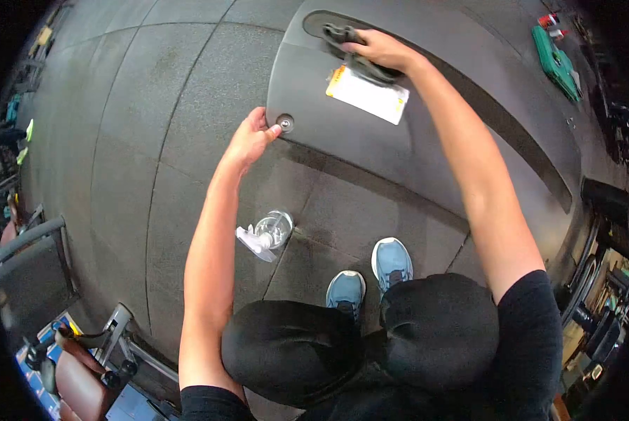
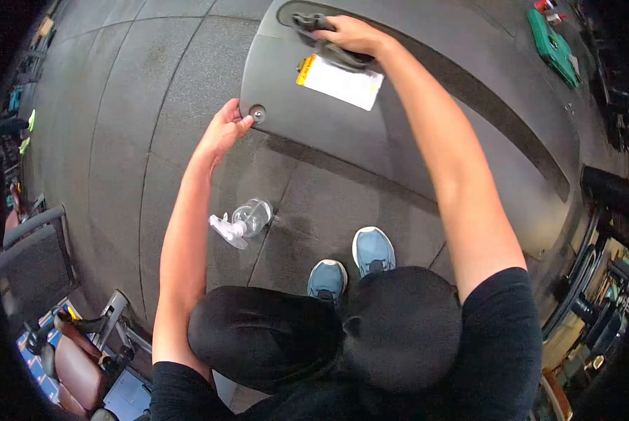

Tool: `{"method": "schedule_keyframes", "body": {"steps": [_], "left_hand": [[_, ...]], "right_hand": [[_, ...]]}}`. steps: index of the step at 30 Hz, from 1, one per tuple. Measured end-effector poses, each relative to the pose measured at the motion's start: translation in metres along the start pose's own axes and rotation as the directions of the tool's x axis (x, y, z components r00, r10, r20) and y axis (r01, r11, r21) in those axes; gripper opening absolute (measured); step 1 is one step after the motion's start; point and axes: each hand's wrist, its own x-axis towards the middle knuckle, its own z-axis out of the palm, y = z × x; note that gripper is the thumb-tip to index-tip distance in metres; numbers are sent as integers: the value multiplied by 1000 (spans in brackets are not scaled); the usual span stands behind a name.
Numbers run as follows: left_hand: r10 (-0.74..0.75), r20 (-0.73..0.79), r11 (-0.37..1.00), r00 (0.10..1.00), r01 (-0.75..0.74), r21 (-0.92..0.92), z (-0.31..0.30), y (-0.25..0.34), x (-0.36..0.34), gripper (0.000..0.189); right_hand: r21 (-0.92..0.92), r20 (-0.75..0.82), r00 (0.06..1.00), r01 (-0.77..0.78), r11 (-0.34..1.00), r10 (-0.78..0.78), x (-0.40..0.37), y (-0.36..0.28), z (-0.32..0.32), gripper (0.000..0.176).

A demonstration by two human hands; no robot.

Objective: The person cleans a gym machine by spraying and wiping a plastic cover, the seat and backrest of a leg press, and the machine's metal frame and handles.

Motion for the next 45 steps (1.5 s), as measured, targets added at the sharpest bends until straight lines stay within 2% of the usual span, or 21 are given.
{"method": "schedule_keyframes", "body": {"steps": [2, 3, 6, 8, 10, 11, 13, 14, 17, 20, 23, 25, 28, 34, 36, 37, 38, 41, 42, 44, 45], "left_hand": [[-1, -4, 999, 1000, 1, -40, 2, 6, -2, 43], [0, -9, 1000, 1000, 0, -31, 1, 6, -2, 43], [-5, -7, 1000, 1000, 4, -14, -2, 2, 1, 43], [2, 8, 1000, 1000, -2, -17, -2, 0, 2, 41], [6, 10, 999, 1000, -5, -35, 1, 5, -1, 39], [-21, 21, 1000, 1000, 21, 6, -2, 6, -1, 40], [-45, 35, 998, 998, 43, 50, -3, 9, -2, 40], [-65, 7, 996, 998, 64, 58, -1, 12, -3, 41], [-77, -13, 995, 997, 78, 56, -3, 5, 0, 43], [-74, -14, 996, 997, 74, 45, -7, 3, 4, 44], [-78, -10, 996, 997, 78, 41, -6, 5, 0, 44], [-78, 6, 996, 997, 77, 46, -6, 6, -1, 43], [-101, 35, 994, 994, 100, 38, -13, 7, 5, 43], [-106, -31, 994, 994, 108, 36, -3, 7, 1, 42], [-139, -43, 988, 989, 141, 62, -7, 1, 9, 41], [-135, -59, 989, 989, 138, 59, -9, -3, 14, 41], [-136, -72, 989, 988, 140, 56, -11, -7, 16, 40], [-152, -23, 985, 988, 154, 81, -26, -17, 22, 41], [-136, -33, 989, 990, 138, 55, -32, -24, 24, 40], [-121, -36, 992, 992, 122, 21, -28, -28, 18, 40], [-135, -75, 991, 988, 136, -1, -22, -20, 14, 40]], "right_hand": [[-46, -14, 1000, -20, 999, 19, -65, 41, -22, 62], [-48, 16, 986, -166, 985, 167, -107, 59, -34, 62], [-32, -180, 949, -269, 963, 259, -256, 140, -59, 54], [-47, -343, 845, -451, 891, 410, -353, 159, -70, 49], [36, -510, 737, -497, 867, 444, -445, 235, -62, 45], [41, -513, 730, -504, 863, 451, -453, 220, -52, 45], [-415, -658, 753, -399, 817, 33, -437, 162, -19, 54], [-337, -582, 809, -329, 882, 80, -413, 111, -2, 67], [-420, -424, 902, -275, 865, 81, -345, 29, 65, 77], [-495, -171, 974, 47, 868, -151, -266, -32, 112, 85], [-571, -5, 938, 283, 771, -348, -189, -74, 141, 93], [-594, -64, 860, 374, 712, -505, -142, -85, 159, 80], [-525, -152, 836, 384, 760, -528, -131, -78, 156, 66], [-512, -476, 860, -101, 853, -184, -158, 16, 80, 65], [-421, -481, 875, -186, 888, -45, -150, 36, 50, 65], [-234, -329, 935, -220, 947, 136, -154, 27, 23, 63], [-222, -221, 944, -292, 930, 243, -157, 23, 4, 60], [-258, -406, 914, -85, 962, -28, -184, 54, 6, 53], [-258, -408, 913, -99, 961, -15, -205, 65, -3, 53], [-228, -314, 915, -330, 916, 251, -263, 84, -30, 52], [-249, -377, 889, -368, 896, 260, -295, 104, -37, 51]]}}
